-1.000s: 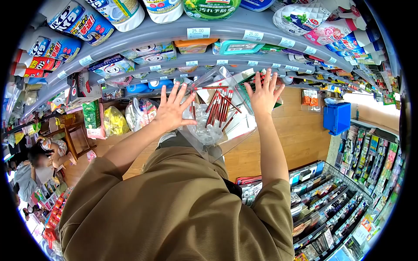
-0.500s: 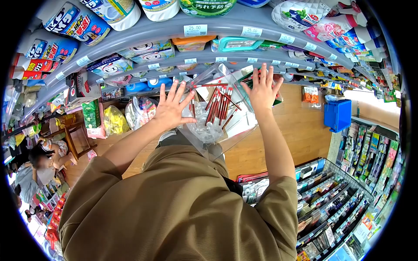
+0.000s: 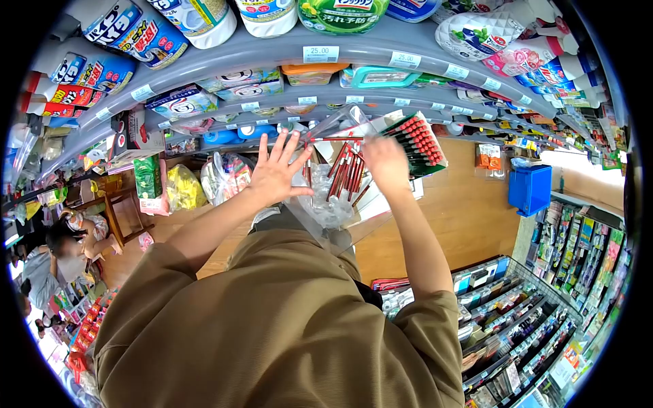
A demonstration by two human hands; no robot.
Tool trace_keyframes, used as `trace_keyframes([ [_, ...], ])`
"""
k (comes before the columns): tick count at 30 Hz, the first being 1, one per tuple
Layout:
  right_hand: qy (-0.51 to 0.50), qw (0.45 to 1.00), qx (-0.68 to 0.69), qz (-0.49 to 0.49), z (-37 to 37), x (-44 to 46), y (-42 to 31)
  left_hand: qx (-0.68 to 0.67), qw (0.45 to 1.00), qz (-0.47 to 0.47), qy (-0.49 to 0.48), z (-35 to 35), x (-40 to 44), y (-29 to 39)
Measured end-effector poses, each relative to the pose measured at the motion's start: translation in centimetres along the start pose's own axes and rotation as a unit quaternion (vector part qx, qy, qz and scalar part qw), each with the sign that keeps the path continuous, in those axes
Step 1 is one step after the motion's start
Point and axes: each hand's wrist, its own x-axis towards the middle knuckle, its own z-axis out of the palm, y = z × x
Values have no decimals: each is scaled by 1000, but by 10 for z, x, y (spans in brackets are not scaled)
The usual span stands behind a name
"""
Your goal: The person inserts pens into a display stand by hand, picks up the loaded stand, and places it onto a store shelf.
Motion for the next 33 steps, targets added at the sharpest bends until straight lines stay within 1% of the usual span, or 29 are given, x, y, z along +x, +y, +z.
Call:
trace_keyframes([
  [1,34,999,14,2,12,3,-16,4,1000,1,-1,0,0,0],
  [2,-30,996,55,64,24,7,-29,1,1000,0,2,0,0,0],
  [3,-29,996,57,65,37,11,-34,-3,1000,1,3,0,0,1],
  [5,-121,977,66,162,68,27,-36,9,1000,1,6,0,0,1],
  [6,-152,972,61,170,74,33,-33,6,1000,2,12,1,0,1],
  [9,-156,973,68,155,79,41,-27,4,1000,6,22,1,-2,1],
  [11,-146,976,57,149,68,41,-29,2,1000,-5,-9,-2,0,3],
  [13,-45,997,43,52,61,51,-39,5,1000,-4,-4,0,0,2],
  [14,-41,998,27,32,60,59,-48,3,1000,-3,3,1,0,2],
  [15,-40,998,30,35,63,66,-58,1,1000,0,9,1,-1,2],
  [17,-10,998,20,-55,74,77,-74,2,1000,3,6,0,-1,2],
  [18,-7,998,22,-51,78,81,-82,7,1000,-1,0,0,-1,3],
  [20,-63,996,66,-19,85,86,-97,13,1000,-6,-6,2,1,3],
  [23,-83,991,101,5,102,90,-108,5,1000,1,-13,2,2,4],
  [25,-102,990,96,0,96,88,-108,2,1000,4,-11,2,3,5],
  [27,-58,994,87,-35,90,87,-105,1,1000,-2,-10,1,2,5],
  [28,-7,996,76,-50,81,82,-103,-2,1000,-3,-8,2,2,6],
  [29,-9,996,73,-50,70,75,-99,-4,1000,-3,-6,2,2,7],
  [31,93,992,30,-85,32,62,-86,-10,1000,-3,3,1,2,7],
  [32,137,987,28,-77,17,53,-79,-8,1000,-6,2,0,2,6],
  [33,135,987,22,-80,3,44,-71,-8,1000,-9,2,0,2,6],
])
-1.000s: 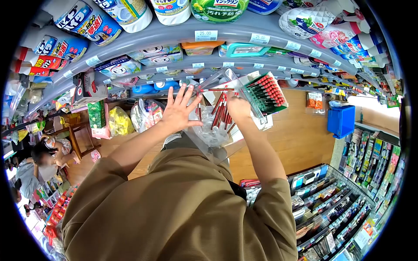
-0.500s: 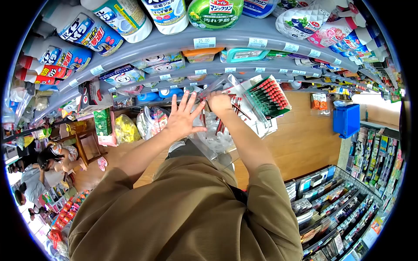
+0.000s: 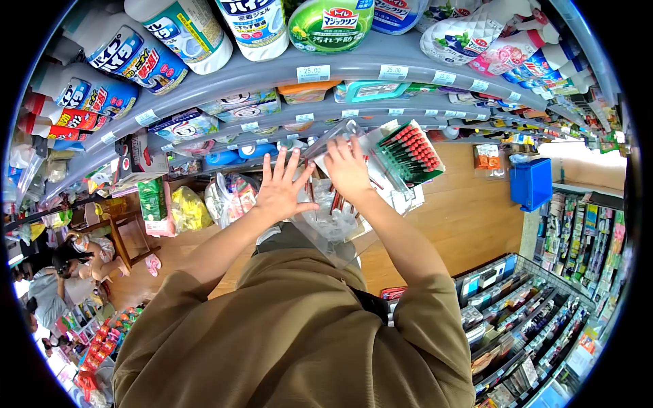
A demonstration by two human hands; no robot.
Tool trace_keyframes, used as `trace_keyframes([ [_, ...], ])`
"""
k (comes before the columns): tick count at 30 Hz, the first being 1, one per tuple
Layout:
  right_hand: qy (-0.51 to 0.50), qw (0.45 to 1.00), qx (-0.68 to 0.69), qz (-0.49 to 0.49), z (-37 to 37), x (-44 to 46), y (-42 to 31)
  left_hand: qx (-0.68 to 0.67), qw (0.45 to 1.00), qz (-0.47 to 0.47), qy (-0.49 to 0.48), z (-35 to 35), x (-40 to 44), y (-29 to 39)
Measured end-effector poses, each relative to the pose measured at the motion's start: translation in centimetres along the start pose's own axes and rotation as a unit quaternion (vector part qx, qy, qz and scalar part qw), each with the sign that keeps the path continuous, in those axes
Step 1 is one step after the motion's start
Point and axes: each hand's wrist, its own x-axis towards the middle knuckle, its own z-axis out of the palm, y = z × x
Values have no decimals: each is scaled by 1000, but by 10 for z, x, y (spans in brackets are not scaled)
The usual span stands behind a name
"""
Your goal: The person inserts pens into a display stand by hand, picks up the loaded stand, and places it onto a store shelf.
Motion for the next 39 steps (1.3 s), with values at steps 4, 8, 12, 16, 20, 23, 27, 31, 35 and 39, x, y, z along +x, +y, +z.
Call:
trace_keyframes([
  [4,20,995,3,99,-51,-29,20,-1,1000,3,4,-1,-1,-1],
  [8,106,973,14,206,-76,-66,37,-6,1000,3,2,1,-2,-2],
  [12,138,952,-7,275,-117,-80,53,-2,1000,1,2,1,-2,-1],
  [16,170,928,-23,331,-123,-82,79,-2,1000,8,-4,0,-1,-1],
  [20,140,921,-2,364,-83,-86,101,3,1000,3,-4,1,-1,-1],
  [23,121,916,22,382,-56,-86,107,14,1000,0,3,3,0,-3],
  [27,108,917,36,383,-44,-80,105,7,1000,3,-5,1,-1,-2],
  [31,91,922,42,375,-41,-79,105,6,1000,7,-2,2,-2,-2],
  [35,79,930,16,359,-34,-79,104,8,1000,13,15,3,-2,-2],
  [39,100,939,-82,318,-25,-75,109,9,1000,1,11,2,-3,-1],
])
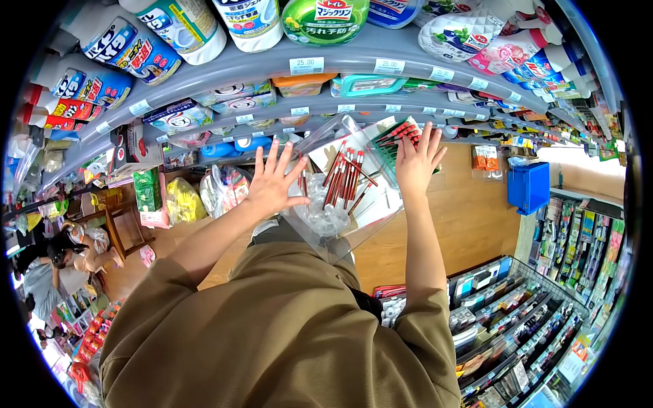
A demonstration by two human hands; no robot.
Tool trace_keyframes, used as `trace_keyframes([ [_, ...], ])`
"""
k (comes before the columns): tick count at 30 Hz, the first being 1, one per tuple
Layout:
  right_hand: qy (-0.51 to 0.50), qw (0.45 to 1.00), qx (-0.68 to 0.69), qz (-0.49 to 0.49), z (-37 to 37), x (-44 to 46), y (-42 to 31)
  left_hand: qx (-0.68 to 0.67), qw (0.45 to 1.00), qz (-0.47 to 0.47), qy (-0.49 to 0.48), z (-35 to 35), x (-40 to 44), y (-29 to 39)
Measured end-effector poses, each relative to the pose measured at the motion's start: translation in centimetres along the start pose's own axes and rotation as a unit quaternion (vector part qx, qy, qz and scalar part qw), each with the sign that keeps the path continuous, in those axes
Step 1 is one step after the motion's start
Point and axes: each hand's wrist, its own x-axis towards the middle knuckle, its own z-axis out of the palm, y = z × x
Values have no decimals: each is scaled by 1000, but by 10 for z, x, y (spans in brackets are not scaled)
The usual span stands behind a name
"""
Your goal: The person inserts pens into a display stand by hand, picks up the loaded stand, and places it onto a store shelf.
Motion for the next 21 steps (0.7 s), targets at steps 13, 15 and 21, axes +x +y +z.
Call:
trace_keyframes([
  [13,22,997,-21,-66,7,-8,4,4,999,-4,-39,-2,2,1],
  [15,12,997,-41,-64,4,-12,0,-5,1000,-2,-29,-1,2,-1],
  [21,-33,993,-88,-65,0,-26,-7,-3,1000,0,-18,0,2,-1],
])
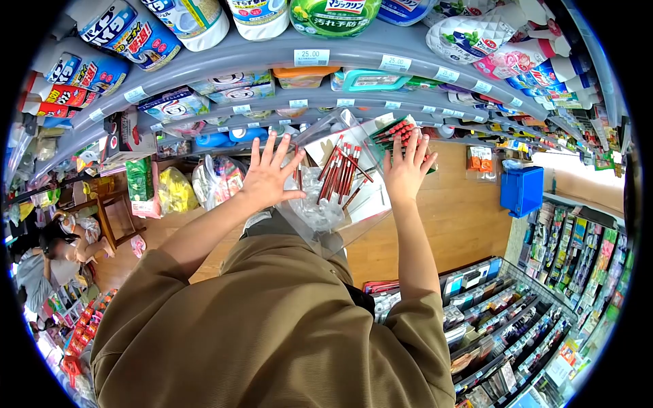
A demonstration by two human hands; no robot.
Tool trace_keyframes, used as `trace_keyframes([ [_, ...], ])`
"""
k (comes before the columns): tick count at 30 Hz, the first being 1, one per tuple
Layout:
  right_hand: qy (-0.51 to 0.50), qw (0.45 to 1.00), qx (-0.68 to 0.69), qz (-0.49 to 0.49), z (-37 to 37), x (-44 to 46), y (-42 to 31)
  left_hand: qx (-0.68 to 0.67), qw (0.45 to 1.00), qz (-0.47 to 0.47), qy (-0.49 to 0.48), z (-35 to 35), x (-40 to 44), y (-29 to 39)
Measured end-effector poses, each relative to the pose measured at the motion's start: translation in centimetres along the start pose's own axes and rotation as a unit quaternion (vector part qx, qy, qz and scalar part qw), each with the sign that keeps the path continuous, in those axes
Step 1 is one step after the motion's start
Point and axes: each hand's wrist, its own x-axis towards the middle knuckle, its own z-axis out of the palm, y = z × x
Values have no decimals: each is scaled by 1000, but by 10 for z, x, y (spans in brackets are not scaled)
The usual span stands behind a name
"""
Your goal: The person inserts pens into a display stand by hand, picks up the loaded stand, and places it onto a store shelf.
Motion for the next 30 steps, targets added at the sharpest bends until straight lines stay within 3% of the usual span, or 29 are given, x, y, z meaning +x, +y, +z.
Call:
trace_keyframes([
  [10,-35,997,55,29,-14,10,-8,-9,1000,-2,7,-1,-1,-1],
  [12,20,995,98,-7,-33,12,-20,-17,1000,-3,3,-1,-1,-1],
  [14,-76,972,214,-58,-32,-1,-40,-14,1000,-6,-2,-1,-2,-1],
  [16,-132,965,189,-128,-12,-13,-65,-12,1000,0,13,1,-1,-1],
  [20,-124,976,142,-112,27,-9,-98,-14,1000,2,28,1,-2,0],
  [24,-85,980,17,-182,40,-2,-112,-11,1000,1,23,-1,-1,1],
  [26,-163,961,-59,-215,43,-2,-116,-10,1000,-2,15,-2,-1,1],
  [30,-188,957,-47,-217,58,-5,-116,-7,1000,-8,0,-2,-1,1],
])
